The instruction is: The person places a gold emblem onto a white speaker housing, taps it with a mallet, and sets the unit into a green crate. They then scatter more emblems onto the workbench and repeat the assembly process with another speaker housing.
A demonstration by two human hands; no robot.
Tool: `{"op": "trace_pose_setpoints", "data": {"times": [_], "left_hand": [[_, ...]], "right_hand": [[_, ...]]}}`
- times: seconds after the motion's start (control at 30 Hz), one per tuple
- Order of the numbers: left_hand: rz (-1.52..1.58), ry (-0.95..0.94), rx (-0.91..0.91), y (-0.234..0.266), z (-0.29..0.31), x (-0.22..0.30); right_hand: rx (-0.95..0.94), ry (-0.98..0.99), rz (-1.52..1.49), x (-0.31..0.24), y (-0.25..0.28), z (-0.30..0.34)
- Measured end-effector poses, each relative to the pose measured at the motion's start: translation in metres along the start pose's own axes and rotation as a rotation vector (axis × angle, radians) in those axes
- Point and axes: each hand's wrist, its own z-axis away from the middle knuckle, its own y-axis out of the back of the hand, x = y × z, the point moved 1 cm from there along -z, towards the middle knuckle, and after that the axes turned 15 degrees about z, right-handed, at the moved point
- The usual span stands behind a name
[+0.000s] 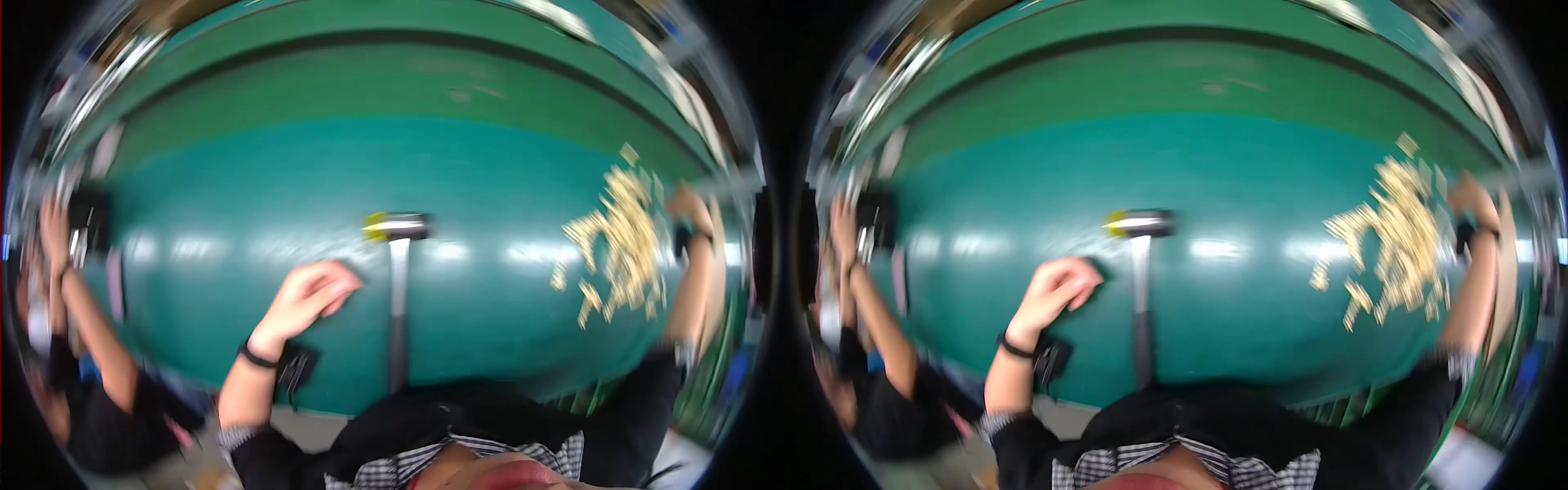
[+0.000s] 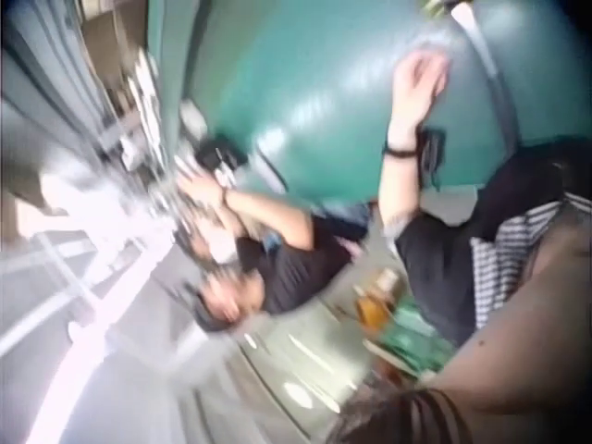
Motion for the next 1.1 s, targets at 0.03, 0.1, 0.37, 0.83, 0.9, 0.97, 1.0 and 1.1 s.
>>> {"op": "trace_pose_setpoints", "data": {"times": [0.03, 0.1, 0.37, 0.83, 0.9, 0.97, 1.0, 1.1], "left_hand": [[-0.067, -0.012, -0.017, -0.004, -0.013, 0.001], [-0.036, -0.052, 0.010, -0.008, -0.016, -0.002], [-0.026, -0.095, -0.006, -0.018, -0.025, -0.016], [0.027, -0.104, -0.165, -0.012, -0.019, -0.007], [0.039, -0.130, -0.094, -0.014, -0.006, -0.009], [0.041, -0.124, -0.141, -0.010, -0.004, -0.008], [0.036, -0.110, -0.170, -0.012, -0.008, -0.008], [0.034, -0.125, -0.154, -0.018, -0.012, -0.007]], "right_hand": [[-0.036, -0.053, 0.013, -0.002, 0.015, 0.002], [-0.032, -0.124, -0.076, -0.024, 0.038, -0.015], [-0.053, -0.426, -0.244, -0.098, 0.065, -0.044], [0.442, 0.134, -0.387, -0.009, -0.051, -0.138], [0.662, 0.123, -0.304, -0.018, -0.057, -0.147], [0.454, 0.028, -0.416, 0.019, -0.035, -0.143], [0.464, 0.035, -0.406, 0.028, -0.016, -0.145], [0.236, 0.140, -0.860, 0.043, 0.020, -0.121]]}}
